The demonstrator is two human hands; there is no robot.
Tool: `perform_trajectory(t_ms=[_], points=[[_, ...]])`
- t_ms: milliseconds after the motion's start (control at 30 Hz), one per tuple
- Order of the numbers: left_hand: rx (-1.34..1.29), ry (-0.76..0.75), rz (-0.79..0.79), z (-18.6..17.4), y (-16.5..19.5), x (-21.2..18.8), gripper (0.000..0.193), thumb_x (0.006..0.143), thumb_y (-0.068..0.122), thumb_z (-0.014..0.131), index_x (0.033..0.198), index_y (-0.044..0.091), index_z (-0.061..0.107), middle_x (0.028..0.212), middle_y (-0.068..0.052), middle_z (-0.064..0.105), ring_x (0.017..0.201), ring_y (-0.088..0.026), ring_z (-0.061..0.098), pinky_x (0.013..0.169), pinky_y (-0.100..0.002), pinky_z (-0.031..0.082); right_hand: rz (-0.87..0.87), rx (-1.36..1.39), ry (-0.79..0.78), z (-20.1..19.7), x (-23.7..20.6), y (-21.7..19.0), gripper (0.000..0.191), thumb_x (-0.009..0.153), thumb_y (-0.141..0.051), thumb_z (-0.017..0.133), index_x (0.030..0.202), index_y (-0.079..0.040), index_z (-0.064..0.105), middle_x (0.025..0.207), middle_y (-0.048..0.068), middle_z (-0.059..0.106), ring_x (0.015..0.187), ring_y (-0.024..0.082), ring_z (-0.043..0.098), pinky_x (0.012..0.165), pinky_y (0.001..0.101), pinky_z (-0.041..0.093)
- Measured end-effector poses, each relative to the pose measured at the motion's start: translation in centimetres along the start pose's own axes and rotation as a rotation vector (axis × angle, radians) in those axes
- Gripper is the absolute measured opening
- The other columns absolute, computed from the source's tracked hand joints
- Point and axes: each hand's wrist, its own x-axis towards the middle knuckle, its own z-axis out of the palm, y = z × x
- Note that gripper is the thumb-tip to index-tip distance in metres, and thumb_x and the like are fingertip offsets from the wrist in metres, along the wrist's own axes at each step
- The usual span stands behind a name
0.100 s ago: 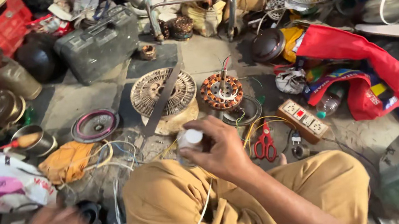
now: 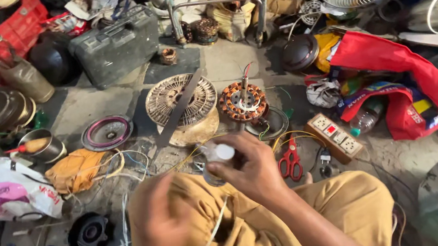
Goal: The person sits on the floor and applies a liquid from a bottle onto the copper windings of a motor rotor. They rotate the rotor to coat different sections and use a screwdriver to adjust the windings.
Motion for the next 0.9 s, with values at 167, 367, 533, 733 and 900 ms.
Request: perform_trajectory(t_ms=[167,367,533,733,900], points=[[-0.535,-0.372,-0.456,11.9,6.0,3.1,0.088,0.065,0.022,0.091,0.140,0.010,0.046,0.127,-0.013,0.064,0.121,-0.031,0.064,0.099,-0.038,0.052,-0.003,-0.027,-0.023,-4.5,-2.1,4.3,0.050,0.075,-0.020,0.088,0.119,-0.006,0.069,0.100,0.009,0.073,0.087,0.021,0.074,0.073,0.0329,0.059],[-0.360,-0.322,0.028,19.6,2.5,3.7,0.074,0.064,0.015,0.090,0.130,0.012,0.055,0.123,-0.011,0.062,0.116,-0.035,0.059,0.101,-0.047,0.050,0.129,-0.387,-0.439,-8.2,0.3,11.6,0.065,0.079,-0.030,0.081,0.133,-0.005,0.056,0.101,0.016,0.075,0.091,0.033,0.074,0.078,0.0428,0.058],[-0.182,-0.320,0.194,21.7,-1.0,1.7,0.076,0.065,0.011,0.085,0.134,0.012,0.054,0.126,-0.009,0.060,0.120,-0.034,0.058,0.098,-0.050,0.049,0.259,-0.658,-0.826,-6.0,2.2,15.8,0.045,0.074,-0.034,0.078,0.112,-0.011,0.072,0.096,0.016,0.076,0.093,0.034,0.072,0.080,0.0469,0.057],[0.062,-0.287,0.230,22.4,-2.5,-1.3,0.058,0.082,0.024,0.079,0.134,0.017,0.057,0.125,-0.006,0.060,0.120,-0.029,0.059,0.092,-0.046,0.050,0.519,-0.749,-1.244,-1.3,4.8,17.6,0.044,0.065,-0.038,0.080,0.097,-0.008,0.079,0.091,0.017,0.079,0.087,0.032,0.077,0.080,0.0432,0.060],[0.002,-0.338,0.122,22.3,-3.0,-2.4,0.046,0.084,0.027,0.075,0.124,0.011,0.060,0.115,-0.006,0.063,0.108,-0.029,0.063,0.085,-0.047,0.051,0.390,-1.060,-1.055,0.1,2.7,17.1,0.037,0.074,-0.032,0.073,0.096,-0.003,0.077,0.099,0.020,0.075,0.095,0.035,0.073,0.083,0.0448,0.060]])
